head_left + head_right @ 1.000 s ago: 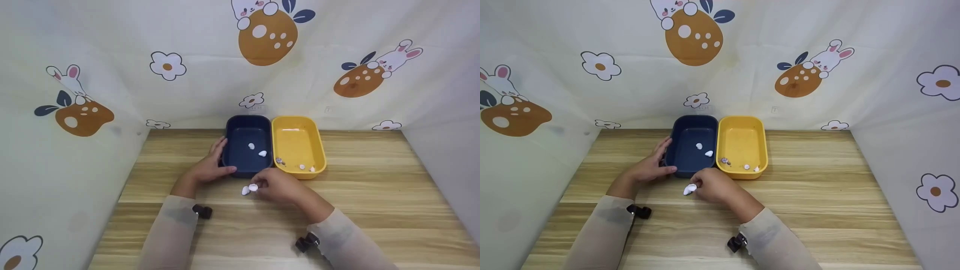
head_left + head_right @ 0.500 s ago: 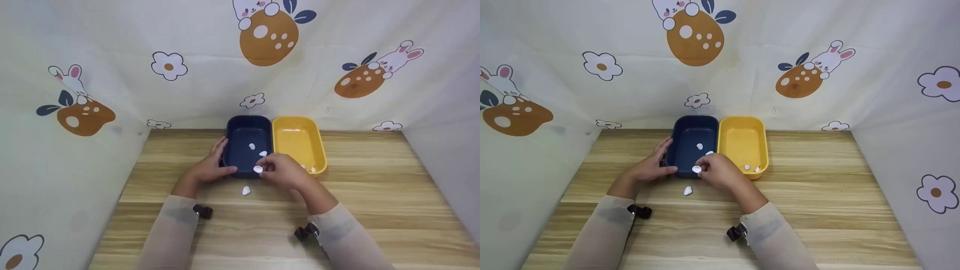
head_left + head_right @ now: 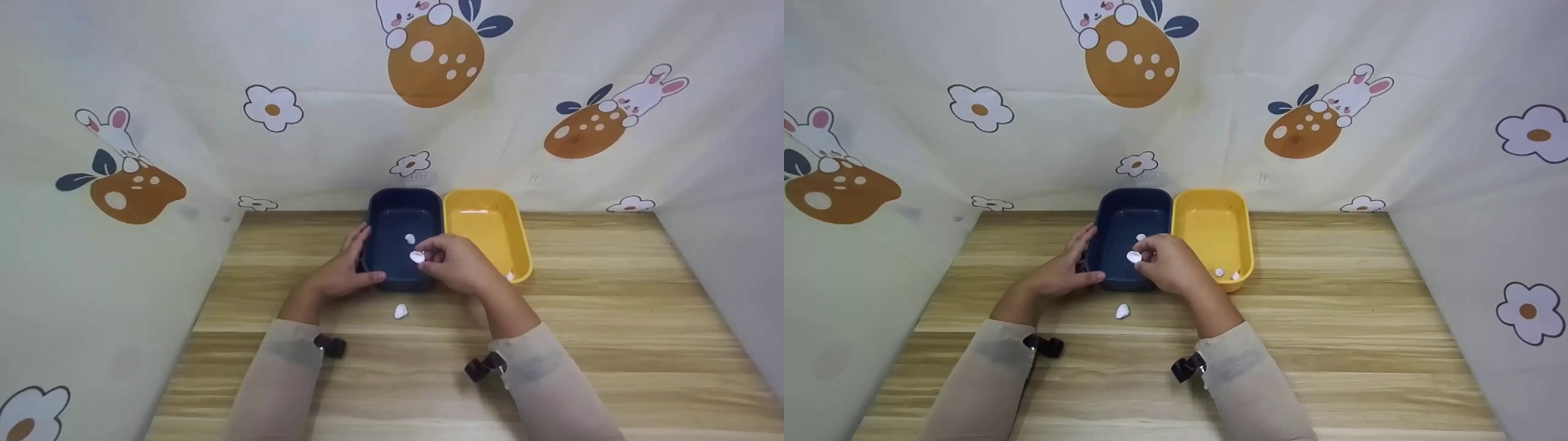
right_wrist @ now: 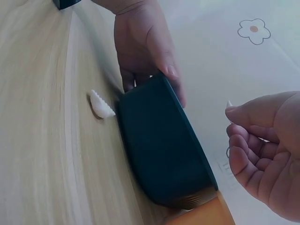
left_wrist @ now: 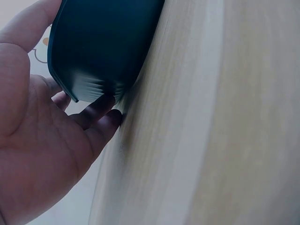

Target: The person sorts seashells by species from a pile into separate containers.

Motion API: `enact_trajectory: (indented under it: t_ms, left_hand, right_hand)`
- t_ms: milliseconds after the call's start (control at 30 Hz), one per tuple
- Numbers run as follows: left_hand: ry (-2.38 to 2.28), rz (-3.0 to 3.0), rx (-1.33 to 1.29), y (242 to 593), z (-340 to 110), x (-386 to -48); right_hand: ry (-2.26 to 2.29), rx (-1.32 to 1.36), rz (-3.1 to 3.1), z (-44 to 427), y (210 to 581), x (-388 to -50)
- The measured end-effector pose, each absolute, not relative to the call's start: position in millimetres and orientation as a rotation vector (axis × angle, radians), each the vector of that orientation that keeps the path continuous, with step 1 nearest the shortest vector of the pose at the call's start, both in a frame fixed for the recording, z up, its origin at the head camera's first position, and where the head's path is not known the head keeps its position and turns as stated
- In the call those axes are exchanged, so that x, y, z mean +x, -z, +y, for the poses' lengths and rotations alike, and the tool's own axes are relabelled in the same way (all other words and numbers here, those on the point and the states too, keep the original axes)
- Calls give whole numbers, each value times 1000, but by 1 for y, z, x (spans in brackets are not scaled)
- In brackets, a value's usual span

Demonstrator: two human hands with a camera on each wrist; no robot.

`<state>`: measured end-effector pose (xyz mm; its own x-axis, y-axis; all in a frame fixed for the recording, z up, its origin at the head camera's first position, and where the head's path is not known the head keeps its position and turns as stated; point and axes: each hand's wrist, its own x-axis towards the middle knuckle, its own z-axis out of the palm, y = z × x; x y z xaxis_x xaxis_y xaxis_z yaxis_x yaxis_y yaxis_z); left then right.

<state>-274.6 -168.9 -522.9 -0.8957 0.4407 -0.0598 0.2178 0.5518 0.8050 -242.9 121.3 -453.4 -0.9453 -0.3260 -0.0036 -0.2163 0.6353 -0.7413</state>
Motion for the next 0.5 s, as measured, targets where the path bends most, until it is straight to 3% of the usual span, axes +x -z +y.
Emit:
enact_trajectory:
  t_ms: [500]
  left_hand:
    - [-1250, 2538, 549, 523, -169, -275]
  right_hand:
    - [1217, -405, 2785, 122, 458, -245]
